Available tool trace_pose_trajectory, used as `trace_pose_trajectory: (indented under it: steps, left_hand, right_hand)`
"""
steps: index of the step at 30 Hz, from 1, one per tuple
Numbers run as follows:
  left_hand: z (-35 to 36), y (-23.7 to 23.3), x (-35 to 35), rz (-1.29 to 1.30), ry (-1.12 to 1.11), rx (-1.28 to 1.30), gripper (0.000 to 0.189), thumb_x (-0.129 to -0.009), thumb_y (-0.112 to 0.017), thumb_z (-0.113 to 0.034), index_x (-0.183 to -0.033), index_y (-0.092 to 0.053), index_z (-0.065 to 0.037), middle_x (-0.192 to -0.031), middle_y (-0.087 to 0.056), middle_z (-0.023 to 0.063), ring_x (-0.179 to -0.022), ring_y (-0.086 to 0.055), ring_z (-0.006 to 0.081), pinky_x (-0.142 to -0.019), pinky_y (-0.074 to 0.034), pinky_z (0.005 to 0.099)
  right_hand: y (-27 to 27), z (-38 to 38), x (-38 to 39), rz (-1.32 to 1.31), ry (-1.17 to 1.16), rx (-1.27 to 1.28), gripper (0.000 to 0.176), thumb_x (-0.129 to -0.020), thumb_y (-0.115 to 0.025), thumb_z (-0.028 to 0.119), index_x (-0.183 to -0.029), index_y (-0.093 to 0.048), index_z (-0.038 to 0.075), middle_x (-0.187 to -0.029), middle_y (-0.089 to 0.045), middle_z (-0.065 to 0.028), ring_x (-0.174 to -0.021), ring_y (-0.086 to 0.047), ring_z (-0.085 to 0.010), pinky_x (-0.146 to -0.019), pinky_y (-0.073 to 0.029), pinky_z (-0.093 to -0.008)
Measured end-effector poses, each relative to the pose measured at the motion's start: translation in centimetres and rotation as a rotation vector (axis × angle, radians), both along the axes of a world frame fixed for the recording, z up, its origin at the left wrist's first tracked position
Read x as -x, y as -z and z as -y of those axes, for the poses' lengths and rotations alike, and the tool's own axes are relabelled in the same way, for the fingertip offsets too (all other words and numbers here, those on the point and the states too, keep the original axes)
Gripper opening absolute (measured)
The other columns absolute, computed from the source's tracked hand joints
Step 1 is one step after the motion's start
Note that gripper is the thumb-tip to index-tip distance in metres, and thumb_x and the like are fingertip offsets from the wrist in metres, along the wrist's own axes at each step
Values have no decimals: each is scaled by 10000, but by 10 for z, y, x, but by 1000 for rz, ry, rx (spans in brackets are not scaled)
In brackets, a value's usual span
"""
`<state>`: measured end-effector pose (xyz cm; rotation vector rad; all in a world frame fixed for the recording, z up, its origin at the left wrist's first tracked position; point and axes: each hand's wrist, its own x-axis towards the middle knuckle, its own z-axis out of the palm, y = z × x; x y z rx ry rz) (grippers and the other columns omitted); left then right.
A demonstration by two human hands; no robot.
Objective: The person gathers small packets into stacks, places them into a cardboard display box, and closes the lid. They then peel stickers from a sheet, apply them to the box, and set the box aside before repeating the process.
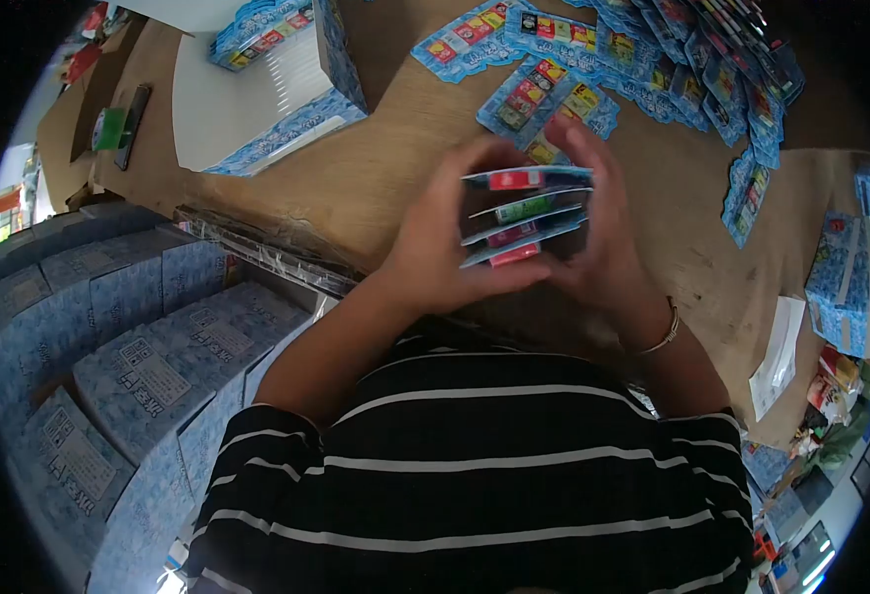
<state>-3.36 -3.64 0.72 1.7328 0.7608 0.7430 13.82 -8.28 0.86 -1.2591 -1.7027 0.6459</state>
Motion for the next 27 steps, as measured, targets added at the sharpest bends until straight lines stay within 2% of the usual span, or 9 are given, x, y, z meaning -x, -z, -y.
trace_pose_trajectory:
  steps: [3, 5, 6, 12, 14, 16, 18, 20, 27]
  left_hand:
    - [3, -8, -2, 399, -20, -8, 747, -586, -825, -146, -1184, -397, -15, -1097, -523, 145, -1020, -541, 217, -860, -451, 333]
    - [3, -5, 3, 316, 15, 30, 728, -590, -812, -92, -1182, -394, -18, -1105, -511, 141, -1007, -538, 202, -863, -450, 328]
    - [2, -4, 2, 316, 17, 29, 728, -590, -812, -92, -1182, -394, -18, -1105, -511, 141, -1007, -538, 202, -863, -450, 328]
    - [-3, -7, -4, 512, 22, 213, 696, -589, -813, -87, -1147, -403, -17, -1128, -486, 148, -1009, -534, 194, -868, -460, 324]
    - [-18, -10, 7, 671, 36, 243, 742, -567, -837, -132, -1156, -400, -23, -1176, -458, 144, -1063, -506, 199, -889, -449, 331]
    - [-29, -11, 33, 602, -83, 193, 824, -527, -855, -171, -1194, -392, -31, -1211, -442, 130, -1122, -468, 224, -934, -409, 358]
    - [-30, -25, 47, -138, -55, -469, 844, -524, -844, -211, -1220, -399, -35, -1222, -446, 136, -1150, -450, 269, -956, -373, 380]
    - [-18, -30, 38, -358, 10, -512, 852, -517, -825, -231, -1238, -412, -44, -1235, -439, 163, -1128, -458, 322, -940, -373, 400]
    - [-16, -2, 21, -644, 28, -689, 354, -625, -619, -139, -952, -513, -55, -979, -536, 122, -940, -525, 274, -793, -425, 381]
  right_hand:
    - [-5, 4, 8, 151, 50, -147, 942, -560, -819, 98, -1320, -270, 5, -1335, -321, -212, -1212, -385, -349, -970, -389, -396]
    - [7, 6, 10, -536, -27, 72, 961, -559, -819, 80, -1334, -253, 23, -1337, -319, -205, -1223, -385, -325, -985, -380, -391]
    - [16, 4, 7, -536, -26, 71, 961, -559, -819, 80, -1334, -253, 23, -1337, -319, -205, -1223, -385, -325, -985, -380, -391]
    - [8, 11, 0, -402, 27, 189, 813, -577, -820, 140, -1244, -364, 51, -1191, -501, -184, -1104, -525, -266, -901, -460, -372]
    - [-29, 7, -8, 192, -14, 174, 591, -633, -768, 153, -1117, -446, 46, -970, -607, -150, -925, -613, -277, -759, -521, -363]
    - [-38, 1, -6, 438, -21, 190, 567, -624, -763, 151, -1094, -464, 46, -913, -612, -131, -836, -617, -290, -708, -514, -358]
    - [-31, 1, 2, 677, -14, 224, 544, -614, -758, 148, -1071, -481, 47, -856, -617, -112, -746, -621, -303, -658, -507, -353]
    - [-13, -9, 15, 927, -45, 237, 553, -628, -725, 136, -1110, -465, 57, -931, -599, -125, -800, -595, -323, -663, -484, -371]
    - [-6, -4, -11, 583, 1, 150, 696, -584, -754, 87, -1195, -423, 47, -1109, -531, -154, -988, -539, -326, -824, -448, -387]
